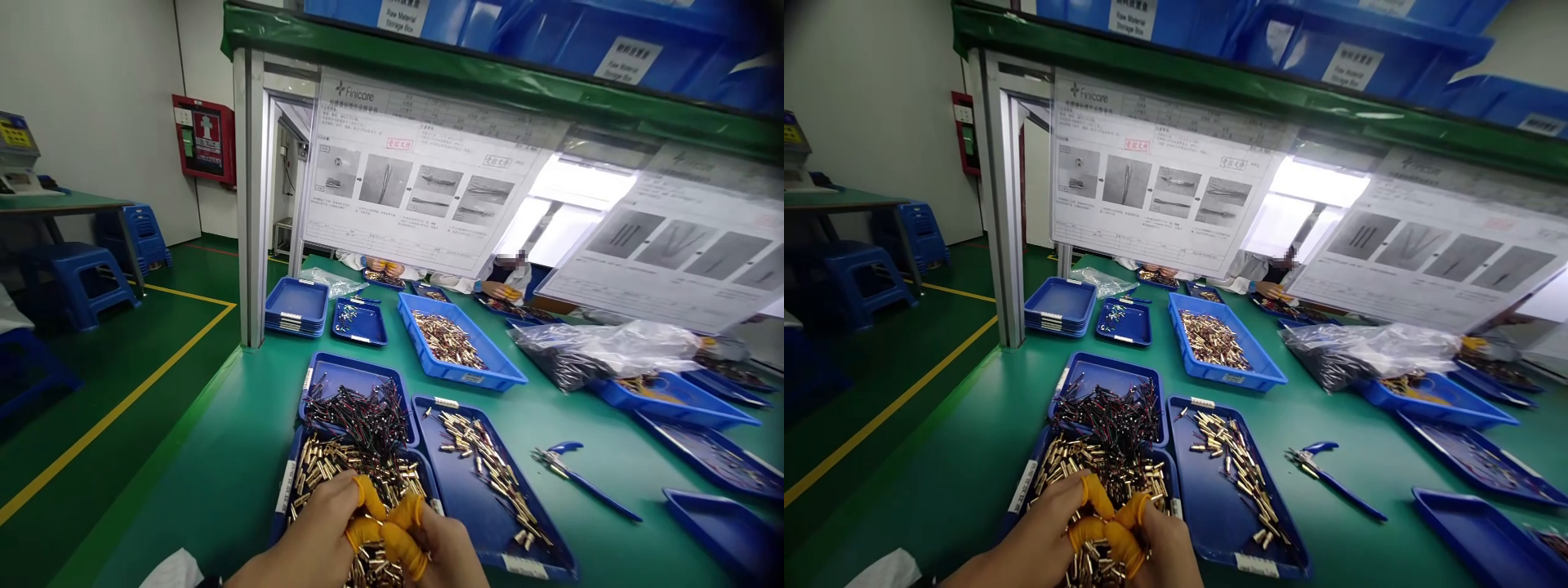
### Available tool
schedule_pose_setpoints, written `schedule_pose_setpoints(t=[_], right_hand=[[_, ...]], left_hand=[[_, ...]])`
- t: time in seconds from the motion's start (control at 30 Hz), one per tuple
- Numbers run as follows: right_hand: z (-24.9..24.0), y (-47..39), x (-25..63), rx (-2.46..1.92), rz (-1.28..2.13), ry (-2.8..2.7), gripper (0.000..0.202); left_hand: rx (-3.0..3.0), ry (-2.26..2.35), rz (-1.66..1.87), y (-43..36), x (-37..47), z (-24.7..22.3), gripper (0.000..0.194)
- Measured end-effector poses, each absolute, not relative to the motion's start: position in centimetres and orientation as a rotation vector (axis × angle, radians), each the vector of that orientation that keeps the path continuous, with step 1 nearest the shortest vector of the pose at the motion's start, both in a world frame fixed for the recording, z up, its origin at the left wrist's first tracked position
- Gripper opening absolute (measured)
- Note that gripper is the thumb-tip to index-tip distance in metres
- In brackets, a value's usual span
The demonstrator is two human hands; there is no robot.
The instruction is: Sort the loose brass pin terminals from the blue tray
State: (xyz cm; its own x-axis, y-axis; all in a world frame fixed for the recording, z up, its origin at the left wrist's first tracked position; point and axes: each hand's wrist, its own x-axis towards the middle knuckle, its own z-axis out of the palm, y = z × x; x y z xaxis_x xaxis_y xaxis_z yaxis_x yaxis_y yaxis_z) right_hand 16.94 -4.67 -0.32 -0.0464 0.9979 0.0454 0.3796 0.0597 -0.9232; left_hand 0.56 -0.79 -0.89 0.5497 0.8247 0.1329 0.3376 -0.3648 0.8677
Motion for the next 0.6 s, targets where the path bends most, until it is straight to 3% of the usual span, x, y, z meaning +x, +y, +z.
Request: schedule_pose_setpoints(t=[0.17, 0.33, 0.43, 0.6], right_hand=[[1.2, -4.6, 15.8, -1.181, 1.519, -1.273, 0.023], [2.0, -4.8, 15.5, -1.115, 1.585, -1.157, 0.035], [1.6, -5.0, 17.4, -1.288, 1.383, -1.151, 0.034], [1.9, -3.7, 23.7, -1.777, 0.536, -1.196, 0.035]], left_hand=[[1.975, 0.86, 0.593, -1.3, 0.3, -0.9, 0.027], [1.972, 0.729, 0.674, -1.3, 0.8, 0.0, 0.012], [1.924, 0.818, 0.686, -0.5, 0.3, 0.7, 0.01], [1.975, 1.346, 0.745, 3.8, -2.4, 0.8, 0.044]])
